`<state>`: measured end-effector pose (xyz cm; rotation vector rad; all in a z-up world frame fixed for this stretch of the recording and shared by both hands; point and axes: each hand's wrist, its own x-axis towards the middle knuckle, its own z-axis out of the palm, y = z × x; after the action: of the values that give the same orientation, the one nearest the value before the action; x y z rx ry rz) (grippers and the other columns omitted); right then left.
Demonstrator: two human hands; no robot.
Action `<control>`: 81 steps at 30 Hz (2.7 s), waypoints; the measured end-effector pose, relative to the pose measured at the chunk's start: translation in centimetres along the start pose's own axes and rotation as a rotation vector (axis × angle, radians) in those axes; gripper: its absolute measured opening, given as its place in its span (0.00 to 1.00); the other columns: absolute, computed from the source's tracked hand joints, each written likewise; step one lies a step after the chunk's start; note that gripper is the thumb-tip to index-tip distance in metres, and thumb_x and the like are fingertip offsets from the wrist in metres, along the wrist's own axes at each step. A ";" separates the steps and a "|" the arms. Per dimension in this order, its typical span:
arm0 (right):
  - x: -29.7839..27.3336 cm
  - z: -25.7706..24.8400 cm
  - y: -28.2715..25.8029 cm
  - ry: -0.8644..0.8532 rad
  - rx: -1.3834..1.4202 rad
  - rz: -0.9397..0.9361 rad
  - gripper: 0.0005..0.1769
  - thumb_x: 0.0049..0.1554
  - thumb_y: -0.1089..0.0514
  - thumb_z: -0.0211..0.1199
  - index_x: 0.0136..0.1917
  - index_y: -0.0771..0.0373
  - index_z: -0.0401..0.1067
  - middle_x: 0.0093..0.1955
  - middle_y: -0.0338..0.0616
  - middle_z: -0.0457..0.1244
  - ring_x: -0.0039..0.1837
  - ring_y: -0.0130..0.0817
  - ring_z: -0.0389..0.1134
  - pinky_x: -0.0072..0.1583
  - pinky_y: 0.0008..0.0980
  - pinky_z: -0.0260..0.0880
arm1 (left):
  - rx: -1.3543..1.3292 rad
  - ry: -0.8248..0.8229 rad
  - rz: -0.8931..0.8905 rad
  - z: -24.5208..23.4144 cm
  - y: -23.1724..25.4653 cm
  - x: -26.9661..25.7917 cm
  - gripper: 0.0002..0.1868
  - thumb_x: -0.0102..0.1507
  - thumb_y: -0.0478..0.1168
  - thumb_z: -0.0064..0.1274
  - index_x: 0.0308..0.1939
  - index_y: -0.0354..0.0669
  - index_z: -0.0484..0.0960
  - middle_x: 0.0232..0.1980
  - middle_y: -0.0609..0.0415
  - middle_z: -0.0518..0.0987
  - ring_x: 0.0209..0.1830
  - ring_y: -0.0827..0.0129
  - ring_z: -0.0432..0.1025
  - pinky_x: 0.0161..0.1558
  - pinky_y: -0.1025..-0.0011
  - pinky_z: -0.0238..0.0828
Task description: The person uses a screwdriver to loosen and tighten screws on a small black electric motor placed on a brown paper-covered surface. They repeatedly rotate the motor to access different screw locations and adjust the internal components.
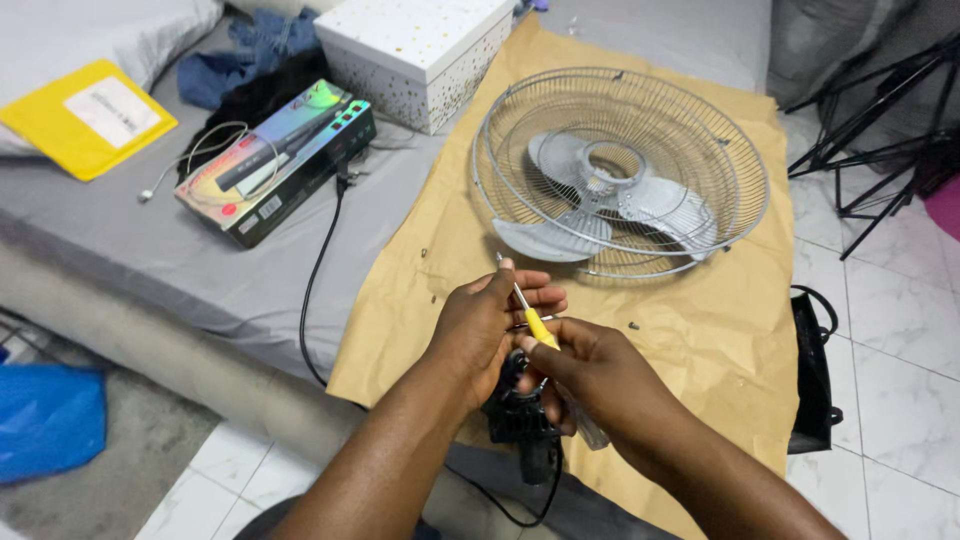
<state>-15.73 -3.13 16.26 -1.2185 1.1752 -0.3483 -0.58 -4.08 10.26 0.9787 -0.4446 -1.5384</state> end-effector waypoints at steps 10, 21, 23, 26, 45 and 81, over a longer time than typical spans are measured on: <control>-0.9 0.1 -1.8 0.038 -0.125 -0.044 0.16 0.63 0.47 0.58 0.48 0.62 0.69 0.31 0.37 0.60 0.29 0.26 0.57 0.31 0.28 0.56 | -0.144 0.302 0.192 4.1 1.2 -1.4 0.18 0.71 0.47 0.44 0.38 0.34 0.75 0.30 0.45 0.80 0.29 0.60 0.77 0.35 0.63 0.79; -3.2 0.6 -3.0 0.025 -0.279 -0.044 0.14 0.63 0.47 0.58 0.43 0.58 0.69 0.29 0.35 0.59 0.29 0.25 0.57 0.30 0.26 0.56 | -0.340 0.442 0.247 1.6 1.8 1.9 0.11 0.71 0.39 0.44 0.37 0.38 0.73 0.28 0.47 0.78 0.25 0.60 0.75 0.25 0.69 0.71; -4.7 -0.3 -2.4 -0.104 -0.164 0.138 0.20 0.64 0.45 0.60 0.45 0.66 0.65 0.28 0.38 0.56 0.27 0.30 0.54 0.28 0.30 0.52 | -0.616 0.649 0.315 -1.6 4.9 2.8 0.11 0.72 0.41 0.43 0.36 0.41 0.71 0.25 0.53 0.70 0.21 0.65 0.69 0.23 0.68 0.72; -6.3 -1.5 -1.0 -0.094 -0.088 0.154 0.20 0.63 0.45 0.58 0.50 0.65 0.65 0.28 0.38 0.59 0.26 0.29 0.56 0.29 0.29 0.57 | -0.572 0.649 0.255 -7.1 8.6 2.9 0.20 0.72 0.54 0.35 0.39 0.42 0.70 0.23 0.57 0.64 0.18 0.71 0.62 0.23 0.72 0.68; -3.7 -4.6 -4.0 0.175 -0.462 -0.287 0.28 0.56 0.48 0.67 0.69 0.52 0.75 0.41 0.37 0.71 0.37 0.25 0.65 0.41 0.27 0.68 | 0.776 -0.267 -0.218 0.9 11.2 -7.6 0.22 0.65 0.52 0.51 0.58 0.47 0.86 0.25 0.61 0.75 0.15 0.80 0.52 0.17 0.78 0.45; -5.9 -3.7 -7.6 -0.097 -0.810 -0.356 0.25 0.52 0.51 0.70 0.63 0.54 0.80 0.42 0.37 0.73 0.43 0.23 0.70 0.46 0.28 0.72 | 1.342 -0.342 -0.279 2.2 13.0 -9.1 0.14 0.64 0.51 0.53 0.47 0.59 0.91 0.20 0.64 0.75 0.18 0.79 0.55 0.21 0.76 0.50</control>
<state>-18.61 -3.54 26.19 -2.1372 1.0353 -0.0572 5.28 0.97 24.30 1.8150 -1.7749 -1.5809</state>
